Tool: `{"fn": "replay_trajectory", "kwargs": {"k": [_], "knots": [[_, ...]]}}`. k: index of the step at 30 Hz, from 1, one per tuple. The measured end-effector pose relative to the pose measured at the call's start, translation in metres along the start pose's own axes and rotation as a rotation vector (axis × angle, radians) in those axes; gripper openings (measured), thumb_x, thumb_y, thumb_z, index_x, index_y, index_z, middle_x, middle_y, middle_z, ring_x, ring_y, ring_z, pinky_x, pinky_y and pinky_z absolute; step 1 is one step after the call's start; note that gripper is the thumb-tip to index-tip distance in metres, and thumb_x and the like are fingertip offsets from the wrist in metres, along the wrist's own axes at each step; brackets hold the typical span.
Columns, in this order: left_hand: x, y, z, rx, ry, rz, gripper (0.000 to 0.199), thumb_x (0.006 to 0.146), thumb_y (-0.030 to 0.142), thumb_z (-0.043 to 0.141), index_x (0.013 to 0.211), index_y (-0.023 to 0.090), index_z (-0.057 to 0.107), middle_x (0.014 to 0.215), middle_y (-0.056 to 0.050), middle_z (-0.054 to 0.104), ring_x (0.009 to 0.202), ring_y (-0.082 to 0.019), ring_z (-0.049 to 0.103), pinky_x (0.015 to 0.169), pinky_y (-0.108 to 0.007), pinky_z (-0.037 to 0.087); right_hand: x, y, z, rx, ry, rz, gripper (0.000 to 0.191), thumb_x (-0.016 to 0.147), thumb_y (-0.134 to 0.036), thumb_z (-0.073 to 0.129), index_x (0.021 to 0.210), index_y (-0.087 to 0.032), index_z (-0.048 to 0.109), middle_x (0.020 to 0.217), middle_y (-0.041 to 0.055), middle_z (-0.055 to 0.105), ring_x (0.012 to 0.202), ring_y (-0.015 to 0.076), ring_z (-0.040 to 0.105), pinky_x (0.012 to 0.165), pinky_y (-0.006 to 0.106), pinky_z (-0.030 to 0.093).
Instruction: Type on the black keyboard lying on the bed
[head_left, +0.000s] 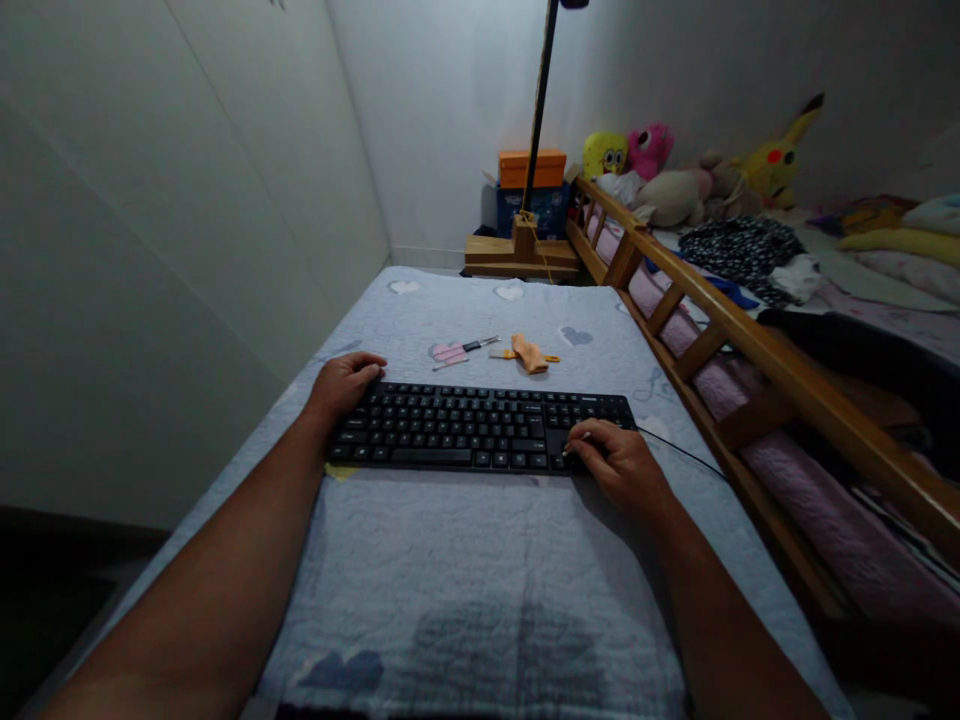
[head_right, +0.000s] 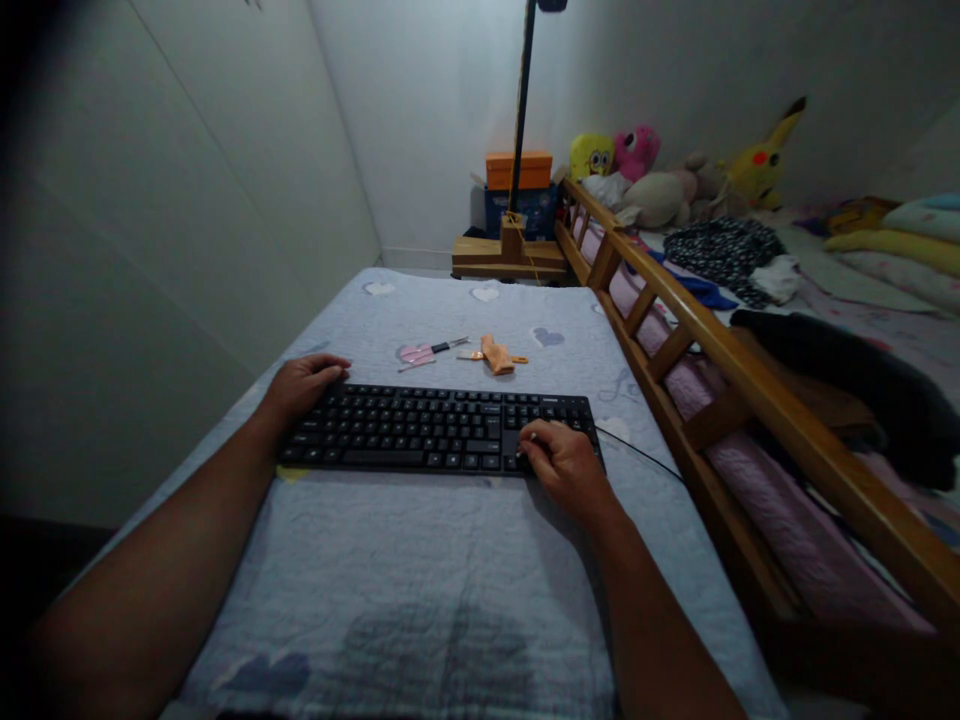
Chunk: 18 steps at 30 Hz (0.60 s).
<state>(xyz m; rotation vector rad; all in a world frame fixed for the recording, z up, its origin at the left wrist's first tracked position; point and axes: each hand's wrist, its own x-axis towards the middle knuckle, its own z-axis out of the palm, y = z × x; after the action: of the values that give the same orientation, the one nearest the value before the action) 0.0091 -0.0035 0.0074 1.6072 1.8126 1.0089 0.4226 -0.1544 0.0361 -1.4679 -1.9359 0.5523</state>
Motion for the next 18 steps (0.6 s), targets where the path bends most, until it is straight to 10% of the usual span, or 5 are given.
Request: {"fn": "replay_trajectory", "kwargs": {"k": [18], "knots": [[-0.002, 0.003, -0.001, 0.035, 0.001, 0.017, 0.032, 0.065, 0.042, 0.065, 0.084, 0.021, 0.079, 0.082, -0.003, 0.077, 0.083, -0.026, 0.068, 0.085, -0.037, 0.054, -0.002, 0.004, -0.009, -0.02, 0.036, 0.033, 0.014, 0.089, -0.026, 0.057, 0.083, -0.022, 0.068, 0.076, 0.0024, 0.07, 0.071, 0.02, 0.064, 0.069, 0.031, 0.046]]}}
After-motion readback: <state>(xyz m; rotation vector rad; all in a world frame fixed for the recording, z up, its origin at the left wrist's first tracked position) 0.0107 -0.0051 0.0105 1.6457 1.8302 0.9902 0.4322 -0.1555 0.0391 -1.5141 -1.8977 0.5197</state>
